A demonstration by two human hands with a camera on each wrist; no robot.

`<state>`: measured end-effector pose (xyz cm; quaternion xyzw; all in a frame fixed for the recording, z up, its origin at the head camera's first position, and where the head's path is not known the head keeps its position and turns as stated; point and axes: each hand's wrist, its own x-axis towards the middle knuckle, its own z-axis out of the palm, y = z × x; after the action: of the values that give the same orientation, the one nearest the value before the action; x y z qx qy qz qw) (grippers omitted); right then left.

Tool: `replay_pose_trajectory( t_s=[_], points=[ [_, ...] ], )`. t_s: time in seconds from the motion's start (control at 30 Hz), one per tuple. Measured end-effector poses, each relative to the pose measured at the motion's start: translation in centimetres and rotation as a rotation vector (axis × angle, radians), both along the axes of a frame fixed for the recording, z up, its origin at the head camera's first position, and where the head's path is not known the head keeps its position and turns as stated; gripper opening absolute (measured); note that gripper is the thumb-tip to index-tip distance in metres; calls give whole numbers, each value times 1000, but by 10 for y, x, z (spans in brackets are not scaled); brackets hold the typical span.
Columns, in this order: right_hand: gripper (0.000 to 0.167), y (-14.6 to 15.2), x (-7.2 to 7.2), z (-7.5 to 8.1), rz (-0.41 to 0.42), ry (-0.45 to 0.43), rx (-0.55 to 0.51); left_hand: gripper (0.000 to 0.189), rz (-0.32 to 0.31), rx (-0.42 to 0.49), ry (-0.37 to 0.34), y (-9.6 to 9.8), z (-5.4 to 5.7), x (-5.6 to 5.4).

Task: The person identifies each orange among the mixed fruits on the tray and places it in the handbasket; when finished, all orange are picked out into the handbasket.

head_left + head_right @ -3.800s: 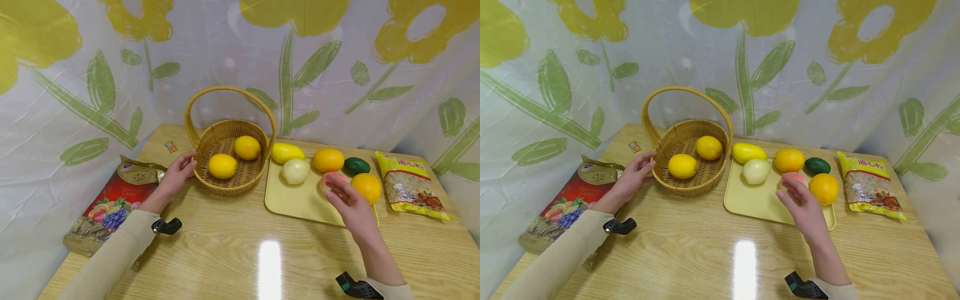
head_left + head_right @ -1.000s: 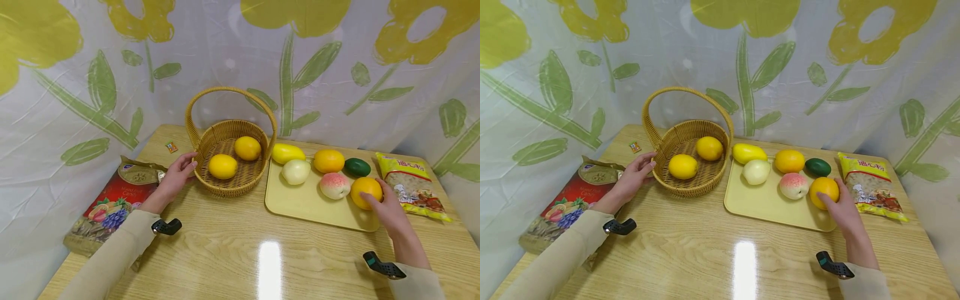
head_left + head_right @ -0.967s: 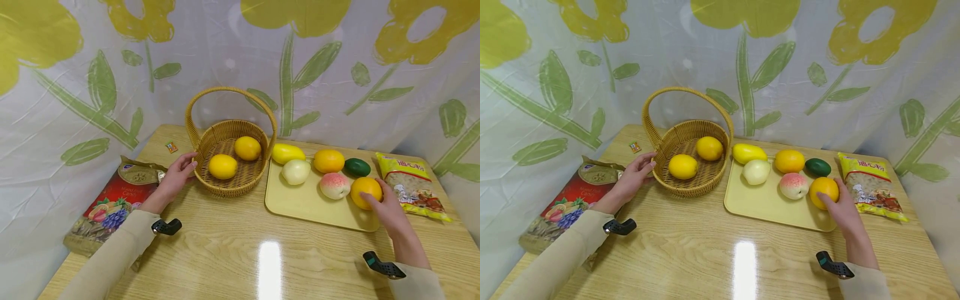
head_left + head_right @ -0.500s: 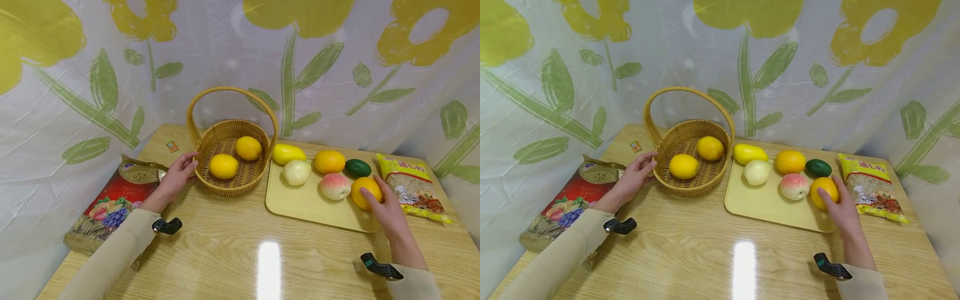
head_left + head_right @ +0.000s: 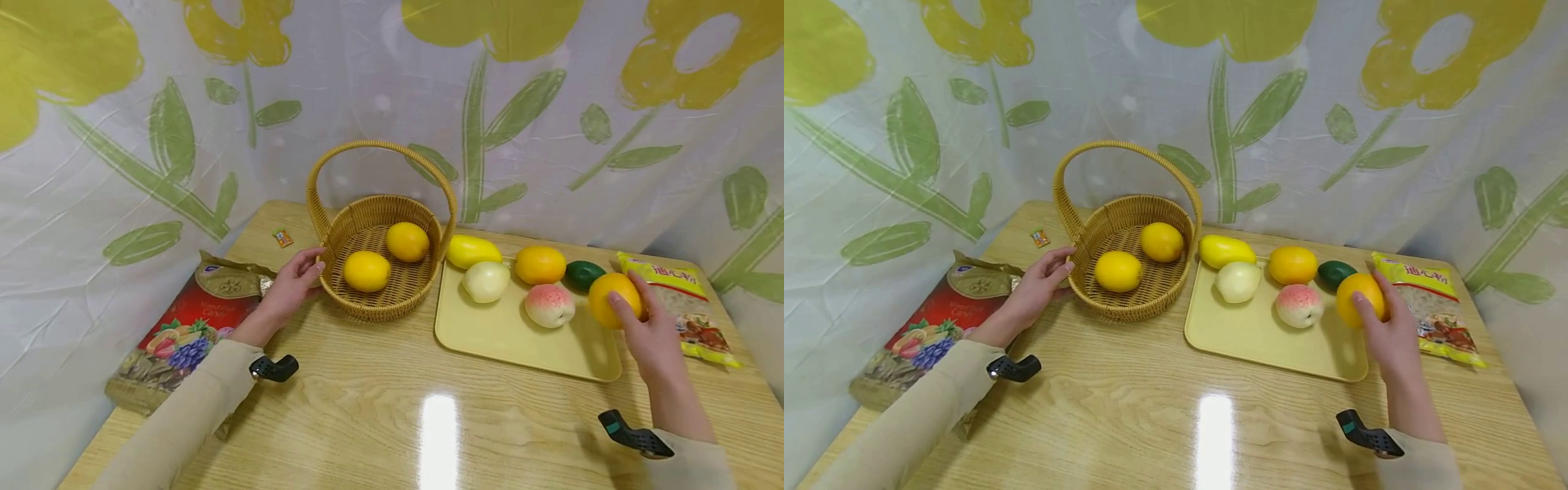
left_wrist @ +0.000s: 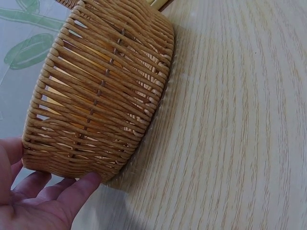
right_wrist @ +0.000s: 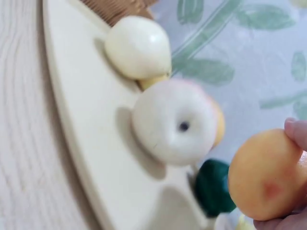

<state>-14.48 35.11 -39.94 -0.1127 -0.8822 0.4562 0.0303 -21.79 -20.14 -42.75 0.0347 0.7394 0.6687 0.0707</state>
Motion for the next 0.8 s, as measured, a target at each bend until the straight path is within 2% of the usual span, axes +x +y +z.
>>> replay_pose_trajectory(
  t_s=[0.4, 0.53, 0.67, 0.8],
  points=[
    [63, -25, -3, 39, 112, 60, 47, 49, 6, -2, -9, 0, -2, -1],
    [60, -37, -4, 50, 154, 90, 14, 50, 3, 1, -9, -1, -3, -1],
    [57, -50, -5, 58, 229, 149, -31, 50, 1, 6, -9, -1, -2, -1],
    [56, -63, -7, 65, 284, 160, -65, 49, -2, 14, -7, 0, -2, -1]
  ],
)
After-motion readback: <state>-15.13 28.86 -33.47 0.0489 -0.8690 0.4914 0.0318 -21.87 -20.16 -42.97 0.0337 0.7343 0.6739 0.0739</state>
